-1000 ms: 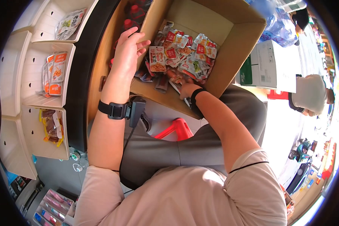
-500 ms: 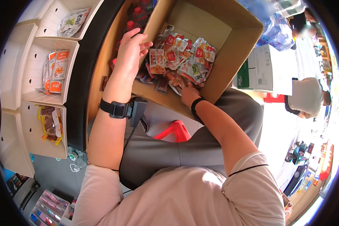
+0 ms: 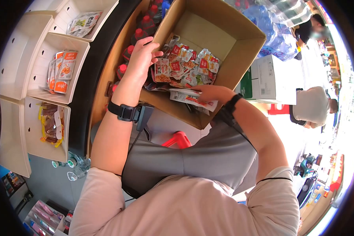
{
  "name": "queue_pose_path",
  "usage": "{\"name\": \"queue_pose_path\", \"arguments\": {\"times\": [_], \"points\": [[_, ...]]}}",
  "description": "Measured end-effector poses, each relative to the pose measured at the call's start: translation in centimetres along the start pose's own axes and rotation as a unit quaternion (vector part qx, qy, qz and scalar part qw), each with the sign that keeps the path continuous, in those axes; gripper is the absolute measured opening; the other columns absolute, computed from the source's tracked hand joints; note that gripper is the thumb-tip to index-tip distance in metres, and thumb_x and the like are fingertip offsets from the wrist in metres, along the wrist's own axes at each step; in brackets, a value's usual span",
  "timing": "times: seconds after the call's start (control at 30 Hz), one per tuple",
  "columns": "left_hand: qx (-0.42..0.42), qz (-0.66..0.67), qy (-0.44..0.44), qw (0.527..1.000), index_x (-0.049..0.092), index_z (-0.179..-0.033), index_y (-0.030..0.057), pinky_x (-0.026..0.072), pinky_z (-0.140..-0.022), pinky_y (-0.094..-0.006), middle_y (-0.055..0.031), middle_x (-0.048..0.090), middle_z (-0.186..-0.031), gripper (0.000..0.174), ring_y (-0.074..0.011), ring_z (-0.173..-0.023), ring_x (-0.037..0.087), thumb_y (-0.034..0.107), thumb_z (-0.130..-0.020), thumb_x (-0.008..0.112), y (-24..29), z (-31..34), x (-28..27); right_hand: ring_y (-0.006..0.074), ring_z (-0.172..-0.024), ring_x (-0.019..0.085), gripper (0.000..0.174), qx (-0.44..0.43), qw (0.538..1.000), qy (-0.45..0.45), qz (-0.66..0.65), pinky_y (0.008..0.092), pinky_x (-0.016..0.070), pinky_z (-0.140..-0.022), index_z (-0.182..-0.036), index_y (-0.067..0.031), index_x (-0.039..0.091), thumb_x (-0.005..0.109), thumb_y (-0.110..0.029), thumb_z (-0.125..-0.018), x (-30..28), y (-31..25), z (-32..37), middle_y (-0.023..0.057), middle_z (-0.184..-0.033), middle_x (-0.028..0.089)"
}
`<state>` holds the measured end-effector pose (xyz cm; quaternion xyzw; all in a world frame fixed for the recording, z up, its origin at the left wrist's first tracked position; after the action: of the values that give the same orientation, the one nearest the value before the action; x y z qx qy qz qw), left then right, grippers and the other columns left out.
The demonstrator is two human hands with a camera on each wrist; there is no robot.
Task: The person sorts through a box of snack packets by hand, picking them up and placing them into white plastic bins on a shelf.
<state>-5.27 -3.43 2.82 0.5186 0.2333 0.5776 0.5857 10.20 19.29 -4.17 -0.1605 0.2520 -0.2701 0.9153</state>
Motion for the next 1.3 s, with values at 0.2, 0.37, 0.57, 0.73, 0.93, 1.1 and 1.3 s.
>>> {"name": "queue_pose_path", "arguments": {"times": [0.2,0.37,0.57,0.73,0.93,1.1,1.3], "points": [[-0.002,-0.027,-0.02,0.999,0.055,-0.13,0.0071,0.0453,-0.074,-0.0274,-0.0033,0.063,-0.109,0.042,-0.0121,-0.09,0.064,0.021,-0.091,0.065,-0.6,-0.2,0.7,0.0206,-0.12,0.056,0.076,0.007,0.992,0.083,-0.099,0.0303,0.0442,-0.103,-0.154,-0.009,0.04,0.071,-0.02,-0.086,-3.8,-2.3,7.9,0.0144,-0.138,0.058],[-0.001,-0.07,-0.021,0.997,0.061,-0.12,0.0076,0.0444,-0.074,-0.0278,-0.0001,0.064,-0.103,0.034,-0.0103,-0.086,0.061,0.023,-0.09,0.067,-2.4,-1.0,1.0,0.0123,-0.107,0.06,0.063,-0.07,0.915,0.197,-0.346,0.0276,0.0507,-0.09,-0.152,-0.0096,0.043,0.068,-0.016,-0.094,-5.7,-1.2,9.8,0.0091,-0.126,0.064],[-0.131,-0.193,-0.147,0.961,0.061,-0.118,0.0062,0.048,-0.063,-0.0283,-0.0055,0.065,-0.1,0.049,-0.0139,-0.082,0.063,0.05,-0.097,0.057,-4.1,-0.9,1.8,0.0089,-0.076,0.067,0.053,-0.157,0.776,0.246,-0.559,0.0245,0.0564,-0.055,-0.149,-0.0091,0.043,0.063,-0.017,-0.1,-6.7,-1.9,8.5,0.0052,-0.113,0.068],[-0.241,-0.027,-0.151,0.958,0.049,-0.138,0.0133,0.0442,-0.102,-0.0504,-0.0106,0.057,-0.13,0.075,-0.0288,-0.12,0.057,0.07,-0.09,0.058,-4.5,1.7,4.4,0.0112,-0.084,0.068,0.053,-0.211,0.733,0.215,-0.61,0.0264,0.0589,-0.06,-0.15,-0.0071,0.04,0.06,-0.015,-0.101,-5.7,-2.9,7.1,0.0088,-0.117,0.066],[-0.196,0.187,-0.184,0.945,0.051,-0.138,0.01,0.0494,-0.1,-0.0444,-0.0085,0.062,-0.125,0.071,-0.0232,-0.12,0.059,0.059,-0.089,0.069,-4.3,0.8,5.9,0.0148,-0.125,0.051,0.069,-0.263,0.8,0.221,-0.492,0.0309,0.0397,-0.109,-0.156,-0.0085,0.032,0.066,-0.005,-0.096,-2.1,-5.4,6.2,0.0064,-0.138,0.055],[-0.107,0.228,-0.222,0.942,0.046,-0.14,0.0084,0.0456,-0.106,-0.042,-0.0097,0.059,-0.132,0.062,-0.0223,-0.122,0.058,0.04,-0.093,0.072,-7.3,-0.6,5.9,0.0371,-0.108,0.067,0.077,-0.199,0.885,0.353,-0.229,0.0419,0.0522,-0.091,-0.158,-0.0295,0.027,0.066,-0.013,-0.093,-0.4,-6.3,7.6,0.025,-0.132,0.059],[-0.104,0.158,-0.203,0.961,0.038,-0.148,0.0009,0.0399,-0.114,-0.0437,-0.0162,0.053,-0.143,0.077,-0.0286,-0.132,0.051,0.039,-0.091,0.071,-4.5,1.2,7.1,0.0473,-0.093,0.062,0.083,-0.162,0.907,0.373,-0.107,0.0504,0.0536,-0.087,-0.157,-0.0365,0.029,0.072,-0.021,-0.088,0.1,-7.9,9.9,0.027,-0.108,0.049]]}}
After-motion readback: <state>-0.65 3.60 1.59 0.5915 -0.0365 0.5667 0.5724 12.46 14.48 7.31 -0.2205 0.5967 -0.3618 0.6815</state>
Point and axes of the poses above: each hand's wrist, its own z-axis away from the middle knuckle, its own x-axis out of the palm, y = z × x, the point moved 3 cm from there along -z, towards the middle knuckle
